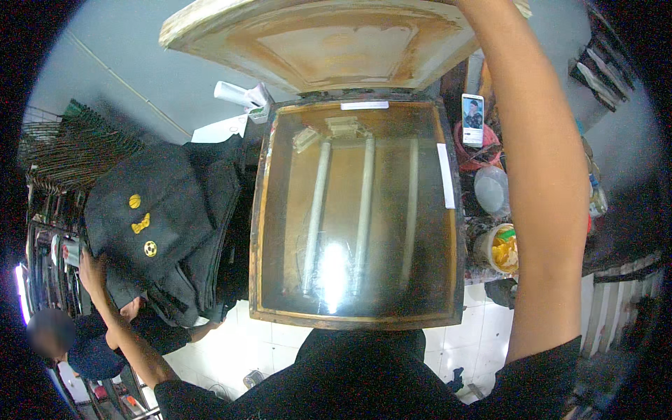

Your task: The person screen-prints a yellow design onto black tote bags by placing a bag on the base, lowering the screen, and spreading ink with a squeegee before removing the finished bag.

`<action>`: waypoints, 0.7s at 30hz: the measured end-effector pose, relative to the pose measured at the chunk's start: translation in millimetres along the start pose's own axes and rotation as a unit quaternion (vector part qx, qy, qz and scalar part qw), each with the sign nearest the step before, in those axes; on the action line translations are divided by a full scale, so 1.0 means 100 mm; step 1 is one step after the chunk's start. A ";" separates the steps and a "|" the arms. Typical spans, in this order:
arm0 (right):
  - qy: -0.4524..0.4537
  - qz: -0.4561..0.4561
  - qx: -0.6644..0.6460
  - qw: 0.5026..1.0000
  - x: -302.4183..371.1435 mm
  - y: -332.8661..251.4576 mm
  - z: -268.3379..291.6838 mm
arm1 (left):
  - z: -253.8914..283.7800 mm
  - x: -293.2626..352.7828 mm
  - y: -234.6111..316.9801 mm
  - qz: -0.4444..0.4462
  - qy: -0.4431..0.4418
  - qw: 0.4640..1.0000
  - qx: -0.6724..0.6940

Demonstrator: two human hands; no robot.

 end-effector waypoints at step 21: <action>-0.056 -0.022 -0.040 0.997 -0.09 0.03 -0.07 | -0.45 1.65 3.98 -0.523 -0.346 0.701 0.341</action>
Point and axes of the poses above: each hand's wrist, its own x-axis away from the middle knuckle, its own z-axis out of the back of the hand, y = z × x, the point moved 1 cm from there along -x, towards the middle knuckle, and after that the axes turned 6 degrees about x, right-handed, at the moved point
